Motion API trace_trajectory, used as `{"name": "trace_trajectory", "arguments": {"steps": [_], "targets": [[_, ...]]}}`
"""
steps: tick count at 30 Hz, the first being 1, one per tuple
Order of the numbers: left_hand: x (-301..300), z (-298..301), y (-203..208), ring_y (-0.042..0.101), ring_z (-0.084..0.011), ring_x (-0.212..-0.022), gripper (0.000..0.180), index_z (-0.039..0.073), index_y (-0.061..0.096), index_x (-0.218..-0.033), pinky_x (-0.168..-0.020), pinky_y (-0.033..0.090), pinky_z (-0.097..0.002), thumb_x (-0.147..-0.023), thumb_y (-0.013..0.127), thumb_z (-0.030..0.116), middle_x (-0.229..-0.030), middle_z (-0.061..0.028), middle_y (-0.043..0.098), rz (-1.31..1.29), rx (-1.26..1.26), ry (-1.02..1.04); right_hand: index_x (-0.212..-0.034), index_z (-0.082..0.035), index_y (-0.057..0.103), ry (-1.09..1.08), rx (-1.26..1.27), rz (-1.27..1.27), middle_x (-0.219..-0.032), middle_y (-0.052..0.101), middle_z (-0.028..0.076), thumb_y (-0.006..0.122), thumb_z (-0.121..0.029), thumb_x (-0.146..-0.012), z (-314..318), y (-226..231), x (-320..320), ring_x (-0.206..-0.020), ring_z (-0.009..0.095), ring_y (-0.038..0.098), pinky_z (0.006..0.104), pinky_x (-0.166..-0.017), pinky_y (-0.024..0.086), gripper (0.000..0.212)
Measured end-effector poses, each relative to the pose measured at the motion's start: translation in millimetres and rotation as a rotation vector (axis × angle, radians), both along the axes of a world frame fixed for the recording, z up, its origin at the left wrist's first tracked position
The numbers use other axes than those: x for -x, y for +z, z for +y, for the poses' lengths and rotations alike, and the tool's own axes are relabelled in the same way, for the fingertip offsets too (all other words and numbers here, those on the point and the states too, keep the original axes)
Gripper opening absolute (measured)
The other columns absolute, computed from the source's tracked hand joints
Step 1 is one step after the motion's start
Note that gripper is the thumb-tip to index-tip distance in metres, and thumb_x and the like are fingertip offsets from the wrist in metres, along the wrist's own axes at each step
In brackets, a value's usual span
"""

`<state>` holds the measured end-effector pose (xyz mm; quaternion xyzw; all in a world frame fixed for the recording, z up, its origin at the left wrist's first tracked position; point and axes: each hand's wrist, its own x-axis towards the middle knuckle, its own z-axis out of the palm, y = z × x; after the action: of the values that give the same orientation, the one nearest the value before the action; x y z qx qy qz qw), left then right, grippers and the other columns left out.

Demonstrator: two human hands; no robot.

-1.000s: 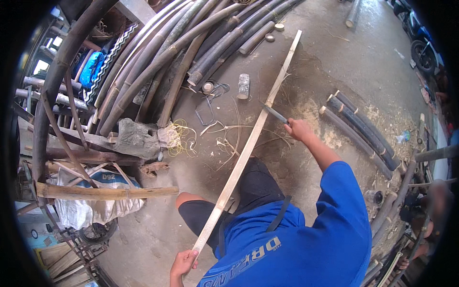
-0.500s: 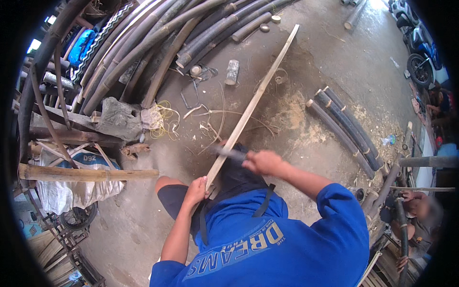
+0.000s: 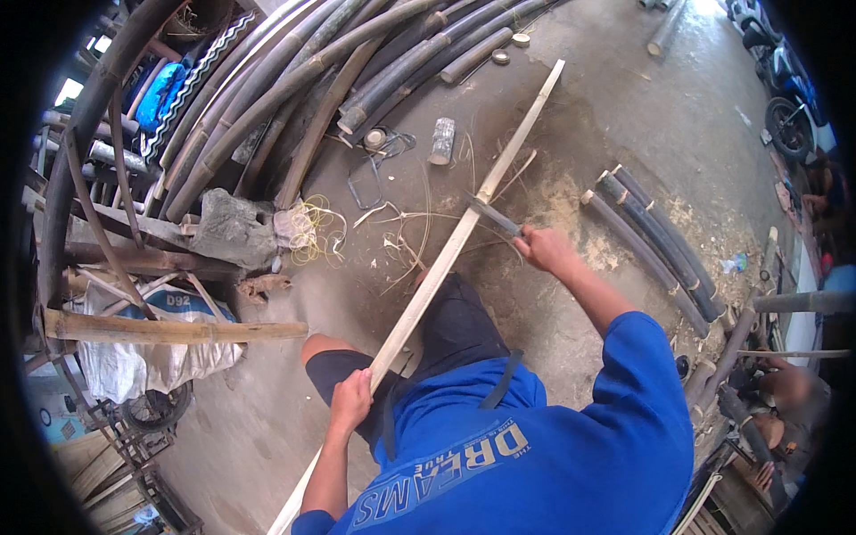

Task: The person selects a bamboo strip, sits on the floor, and uses a knife to shave and smooth its surface. After finishing, the person stands, wipes the knife with a cloth, and then ties a bundle of bamboo poles with a yellow string.

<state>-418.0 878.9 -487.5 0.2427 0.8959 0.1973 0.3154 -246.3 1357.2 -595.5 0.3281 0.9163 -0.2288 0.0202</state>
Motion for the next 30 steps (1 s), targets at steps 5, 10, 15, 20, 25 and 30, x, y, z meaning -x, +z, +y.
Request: {"name": "trace_trajectory", "arguments": {"steps": [5,10,15,20,25,30], "targets": [[-1,7,17,0.065,-0.0525,-0.086,0.044,0.004,0.064,-0.092,-0.078,0.049,-0.0613,-0.109,0.045,0.039,-0.086,-0.0282,0.068,0.140,0.083,-0.027,-0.117,-0.013,0.070,0.376,0.171,-0.033,-0.086,0.073,0.023,0.052,-0.054,-0.104,-88,54,17,-0.089,0.043,0.072,0.0567,-0.077,0.057,0.047],[-16,-47,40,0.065,-0.0532,-0.083,0.043,0.004,0.064,-0.091,-0.073,0.049,-0.0618,-0.109,0.046,0.040,-0.083,-0.0291,0.067,0.136,0.083,0.022,-0.113,-0.012,0.070,0.190,-0.015,-0.003,-0.083,0.073,0.022,0.052,-0.056,-0.103,6,-24,15,-0.086,0.044,0.072,0.0570,-0.075,0.057,0.049],[-14,-49,37,0.065,-0.0532,-0.078,0.042,0.006,0.065,-0.090,-0.069,0.049,-0.0625,-0.108,0.048,0.040,-0.078,-0.0300,0.066,0.215,0.151,0.045,-0.099,-0.010,0.067,0.332,0.154,0.081,-0.081,0.071,0.022,0.056,-0.051,-0.102,-68,8,31,-0.079,0.043,0.071,0.0550,-0.069,0.056,0.043],[-26,-83,44,0.066,-0.0526,-0.077,0.043,0.006,0.064,-0.090,-0.069,0.049,-0.0627,-0.108,0.047,0.041,-0.078,-0.0292,0.067,0.225,0.059,0.036,-0.099,-0.011,0.067,0.374,0.085,-0.041,-0.079,0.071,0.023,0.052,-0.054,-0.103,-50,-4,27,-0.079,0.045,0.071,0.0560,-0.071,0.057,0.045],[-22,-78,39,0.066,-0.0535,-0.081,0.044,0.006,0.064,-0.091,-0.072,0.050,-0.0624,-0.109,0.046,0.042,-0.080,-0.0292,0.067,0.233,0.214,0.039,-0.101,-0.011,0.066,0.148,0.131,0.054,-0.079,0.071,0.023,0.052,-0.056,-0.102,-74,8,43,-0.080,0.046,0.071,0.0573,-0.071,0.056,0.048],[-13,-74,55,0.066,-0.0527,-0.084,0.042,0.005,0.066,-0.093,-0.073,0.050,-0.0613,-0.108,0.047,0.040,-0.085,-0.0276,0.069,0.263,0.196,0.026,-0.103,-0.011,0.065,0.681,0.156,0.219,-0.080,0.071,0.023,0.051,-0.060,-0.102,-108,-8,27,-0.077,0.043,0.072,0.0561,-0.069,0.057,0.051]]}}
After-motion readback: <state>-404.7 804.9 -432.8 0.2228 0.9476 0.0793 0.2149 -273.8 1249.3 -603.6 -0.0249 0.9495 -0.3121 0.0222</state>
